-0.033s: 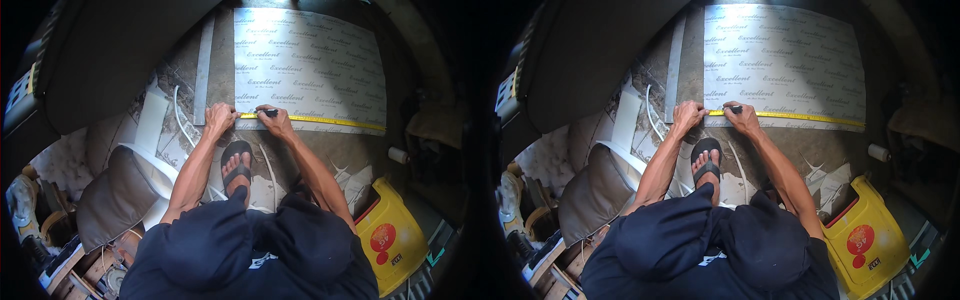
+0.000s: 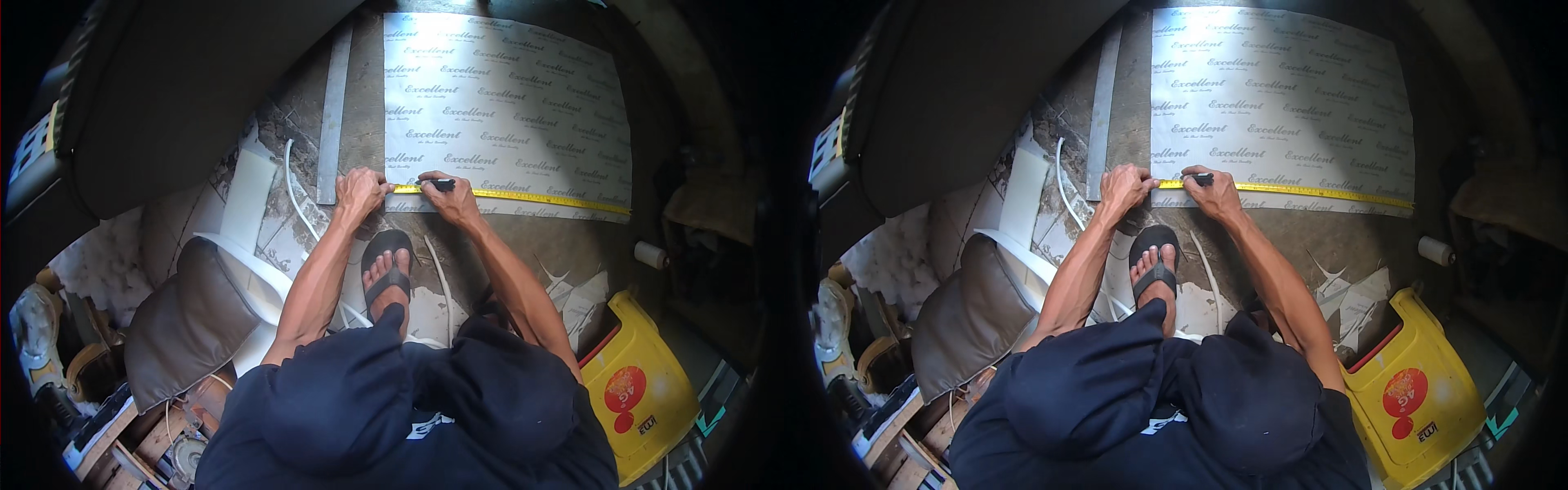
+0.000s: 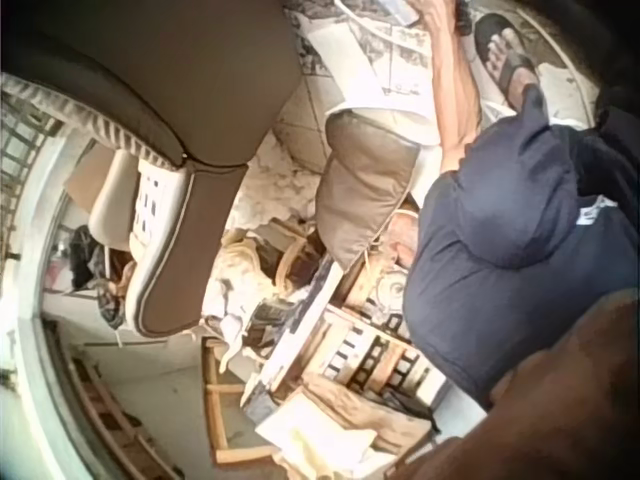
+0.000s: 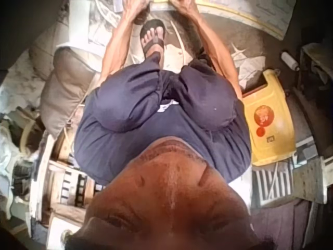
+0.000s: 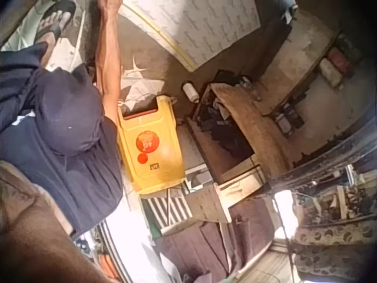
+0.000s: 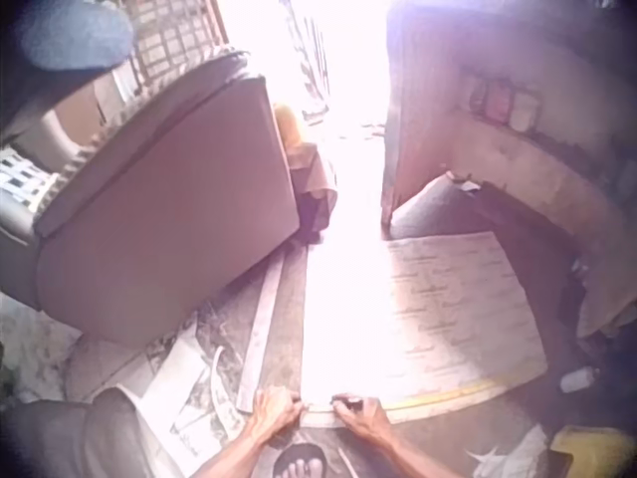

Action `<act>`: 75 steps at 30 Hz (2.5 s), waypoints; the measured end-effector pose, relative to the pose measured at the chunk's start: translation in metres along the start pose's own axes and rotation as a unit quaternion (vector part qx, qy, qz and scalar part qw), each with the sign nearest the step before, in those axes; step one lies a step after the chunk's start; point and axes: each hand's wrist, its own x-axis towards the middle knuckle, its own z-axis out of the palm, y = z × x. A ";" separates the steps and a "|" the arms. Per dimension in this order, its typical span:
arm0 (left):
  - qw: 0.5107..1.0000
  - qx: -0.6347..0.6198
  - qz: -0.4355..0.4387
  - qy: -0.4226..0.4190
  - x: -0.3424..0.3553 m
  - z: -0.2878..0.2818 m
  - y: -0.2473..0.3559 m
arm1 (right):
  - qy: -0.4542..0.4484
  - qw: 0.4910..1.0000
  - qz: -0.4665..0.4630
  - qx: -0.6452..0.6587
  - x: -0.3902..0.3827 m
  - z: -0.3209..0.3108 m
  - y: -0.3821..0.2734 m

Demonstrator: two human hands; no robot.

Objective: The person handles an upholstery cushion, then uses a yellow tape measure to measure a sheet of fabric on the floor. They use a metal straight edge to mark the fabric with a pen and then cut the fabric with scissors.

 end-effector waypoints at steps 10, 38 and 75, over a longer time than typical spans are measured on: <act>1.000 -0.020 0.009 0.008 -0.002 0.004 -0.004 | 0.009 1.000 -0.012 -0.019 0.002 0.005 -0.001; 1.000 0.000 -0.004 0.008 -0.002 0.005 -0.001 | 0.015 0.999 -0.027 -0.022 0.002 0.006 -0.003; 1.000 -0.003 0.001 0.013 -0.001 0.008 0.001 | 0.022 0.998 -0.052 -0.026 0.002 0.002 0.004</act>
